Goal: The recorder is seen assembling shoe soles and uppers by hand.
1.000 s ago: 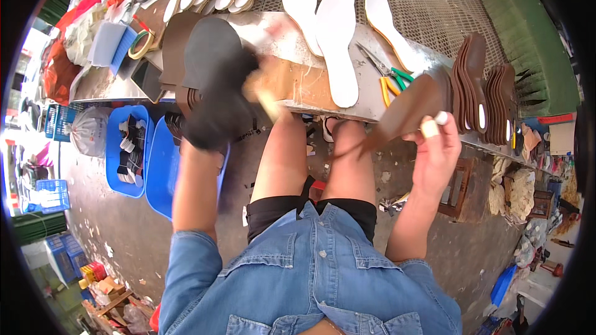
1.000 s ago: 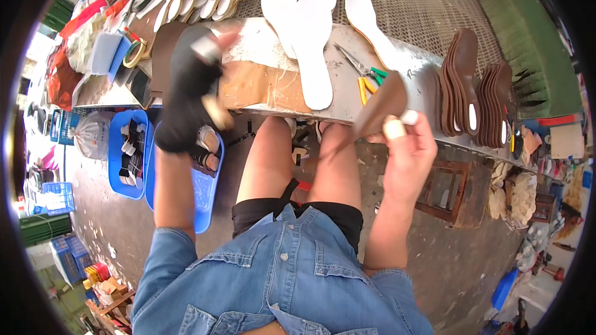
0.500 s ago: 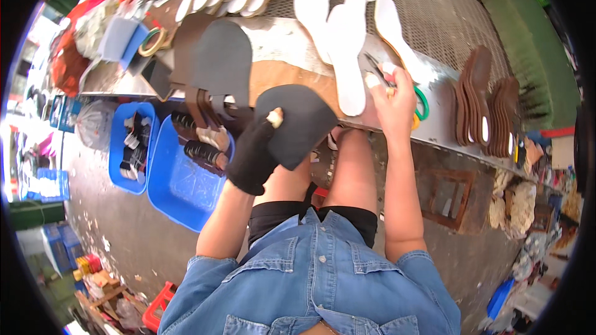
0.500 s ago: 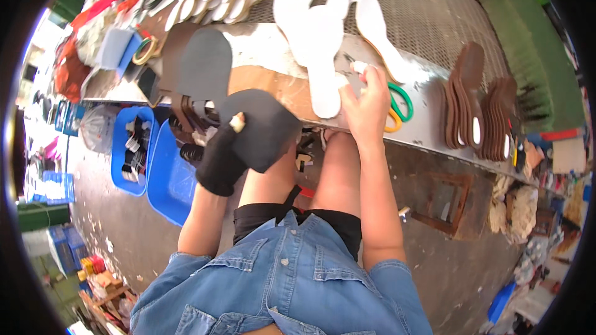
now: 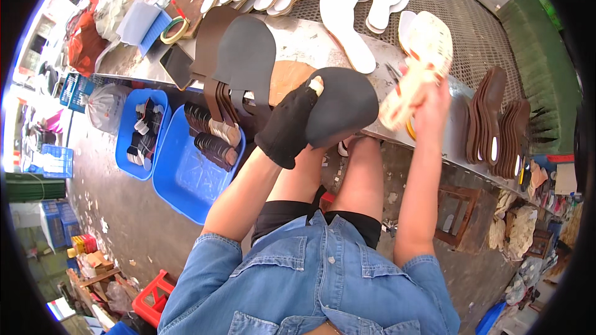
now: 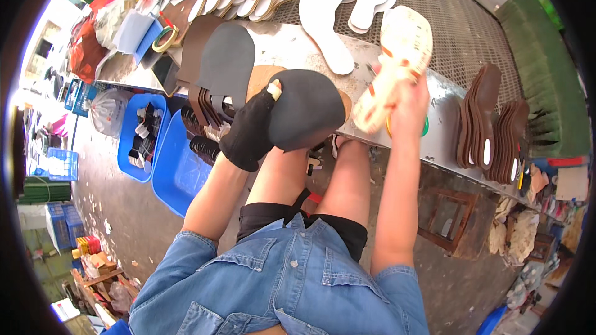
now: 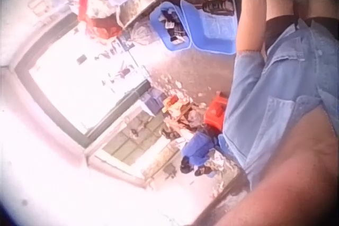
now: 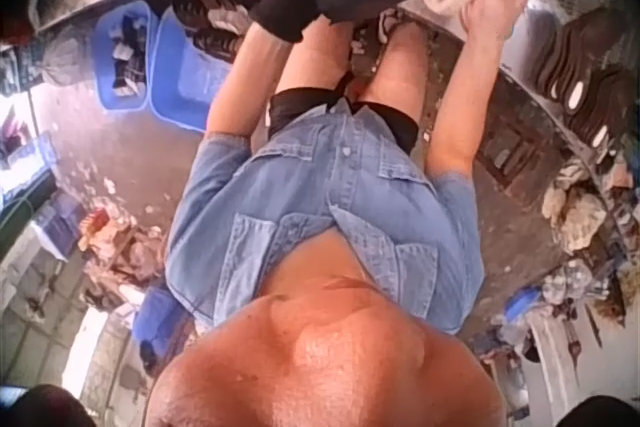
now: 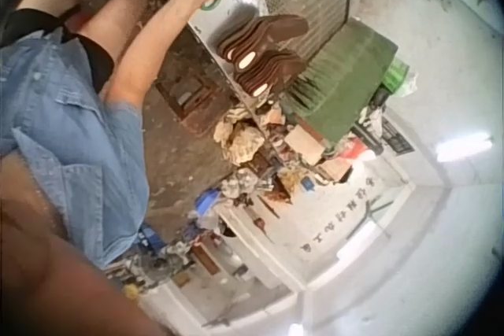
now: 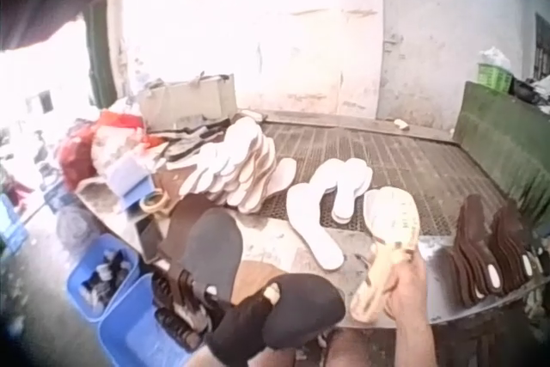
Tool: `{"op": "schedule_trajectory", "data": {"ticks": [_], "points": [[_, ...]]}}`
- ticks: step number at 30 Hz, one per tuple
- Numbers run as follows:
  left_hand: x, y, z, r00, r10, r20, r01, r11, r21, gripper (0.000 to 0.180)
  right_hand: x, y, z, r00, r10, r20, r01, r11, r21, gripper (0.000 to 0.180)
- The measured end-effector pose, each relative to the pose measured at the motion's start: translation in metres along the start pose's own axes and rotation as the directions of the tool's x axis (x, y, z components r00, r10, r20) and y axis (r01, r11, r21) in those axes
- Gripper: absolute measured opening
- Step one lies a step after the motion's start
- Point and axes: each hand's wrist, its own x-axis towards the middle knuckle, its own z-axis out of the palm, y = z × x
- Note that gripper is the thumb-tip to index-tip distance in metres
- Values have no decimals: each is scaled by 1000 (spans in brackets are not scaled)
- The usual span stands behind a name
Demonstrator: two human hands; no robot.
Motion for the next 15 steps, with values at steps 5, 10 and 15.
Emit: {"op": "schedule_trajectory", "data": {"ticks": [5, 10, 15], "points": [[-5, 52, 25, 917, 386, 96, -398, 898, 189, 49, -63, -28, -20, 999, -47, -3, 47, 988, 148, 59], [-1, 56, 36, 980, -177, -93, 137, 932, -336, 45, -121, 5, -5, 985, 35, 171, -48, 996, 74, 56], [-8, 39, 21, 818, 549, 171, -490, 510, 708, 42, -130, -7, 35, 988, 3, 153, -11, 999, 50, 41]]}}
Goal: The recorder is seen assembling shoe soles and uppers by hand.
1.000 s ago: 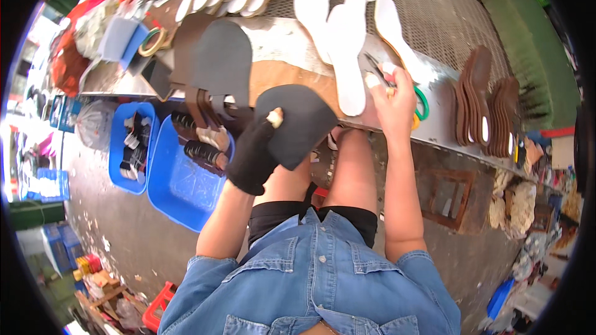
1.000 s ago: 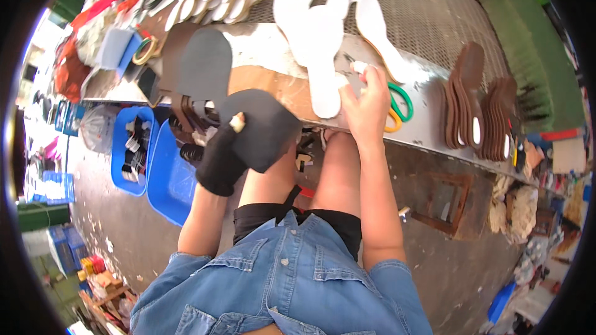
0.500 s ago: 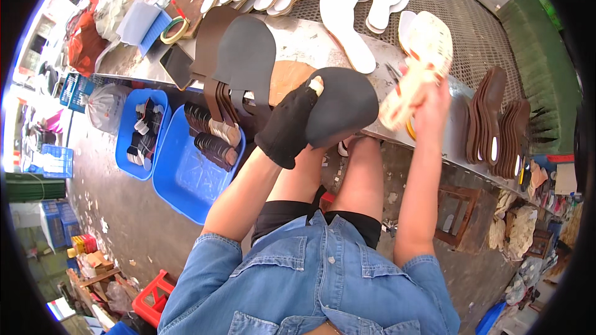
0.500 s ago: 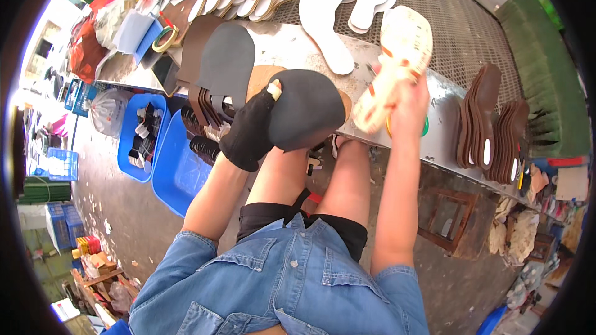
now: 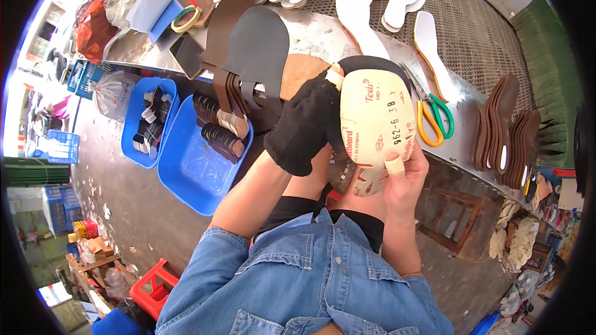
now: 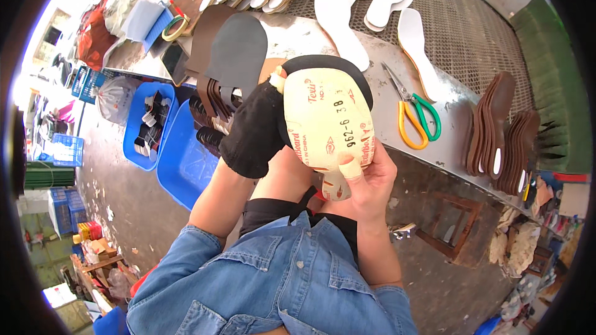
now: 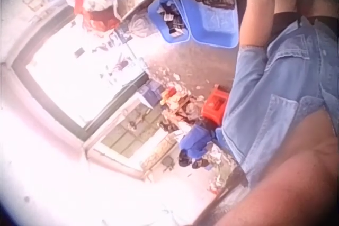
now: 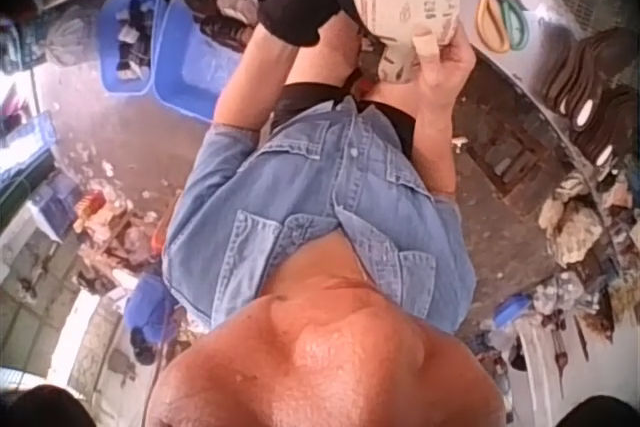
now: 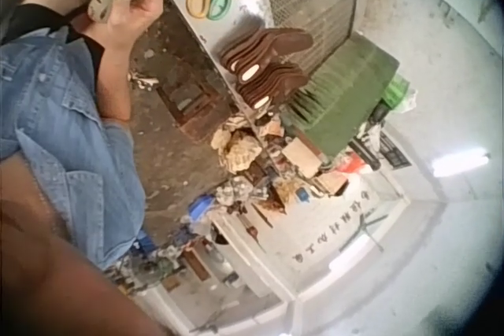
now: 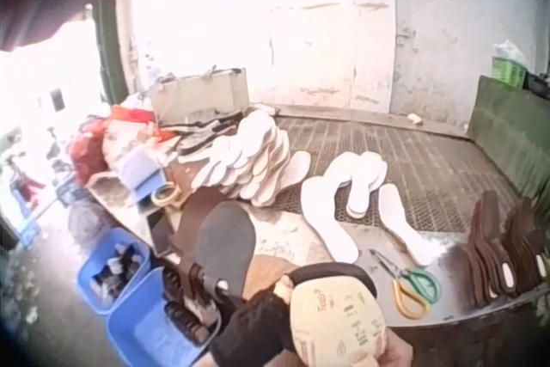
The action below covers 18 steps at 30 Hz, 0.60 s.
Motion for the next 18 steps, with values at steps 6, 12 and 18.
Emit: {"op": "schedule_trajectory", "data": {"ticks": [6, 12, 18], "points": [[-4, -5, 3, 861, -462, 212, 506, 733, -454, 43, -2, 1, 3, 999, 25, -21, -24, 1000, 19, 40], [14, 34, -8, 686, -623, 375, 522, 63, -851, 47, -1, 3, 6, 999, 33, -29, -31, 998, 59, 40], [23, 38, -18, 727, -590, 352, 612, 323, -722, 46, 1, -5, 8, 995, 94, 16, -94, 995, 34, 42]]}}
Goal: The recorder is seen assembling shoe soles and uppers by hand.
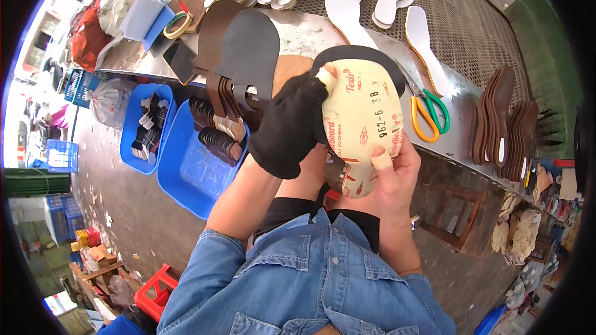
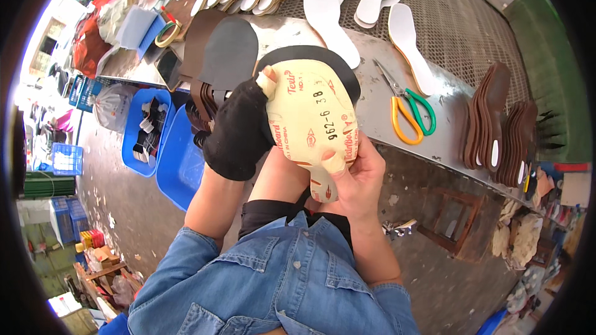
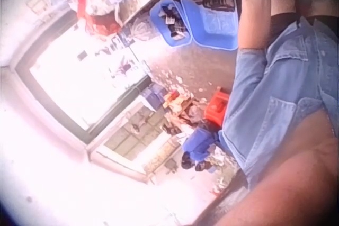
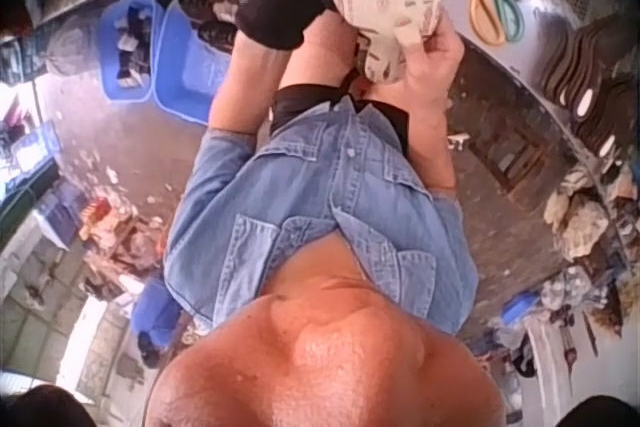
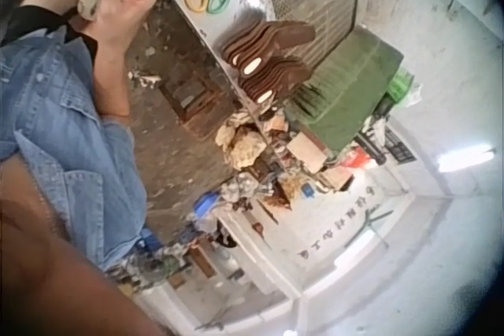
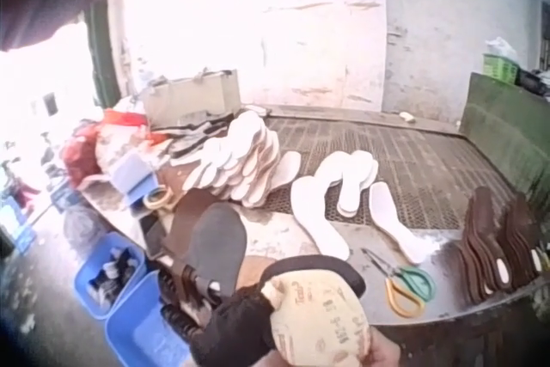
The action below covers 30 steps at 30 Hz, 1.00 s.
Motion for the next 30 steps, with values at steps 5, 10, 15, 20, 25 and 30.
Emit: {"op": "schedule_trajectory", "data": {"ticks": [5, 10, 15, 20, 25, 30], "points": [[27, -8, -4, 951, 278, -135, -265, 958, 110, 42, -10, 49, -38, 986, 138, 96, -124, 982, -140, 34], [22, -3, -26, 981, 140, 133, -168, 959, 227, 43, 2, 5, 3, 982, 109, -155, -88, 987, 137, 19], [-4, -21, 6, 981, -121, 152, 144, 979, -147, 33, 16, -1, 0, 990, 66, -127, -60, 997, 50, 19], [-11, -30, 9, 989, -100, 106, 126, 952, -278, 34, 13, 4, 0, 987, 142, -79, -137, 989, 61, 21], [-15, -27, 9, 987, -155, 32, 156, 925, -346, 33, 10, 6, 2, 982, 159, -103, -163, 986, -26, 22], [-5, -27, 6, 998, -47, 52, 57, 978, -201, 30, 9, 17, -1, 988, 140, -70, -146, 985, -93, 18]]}}
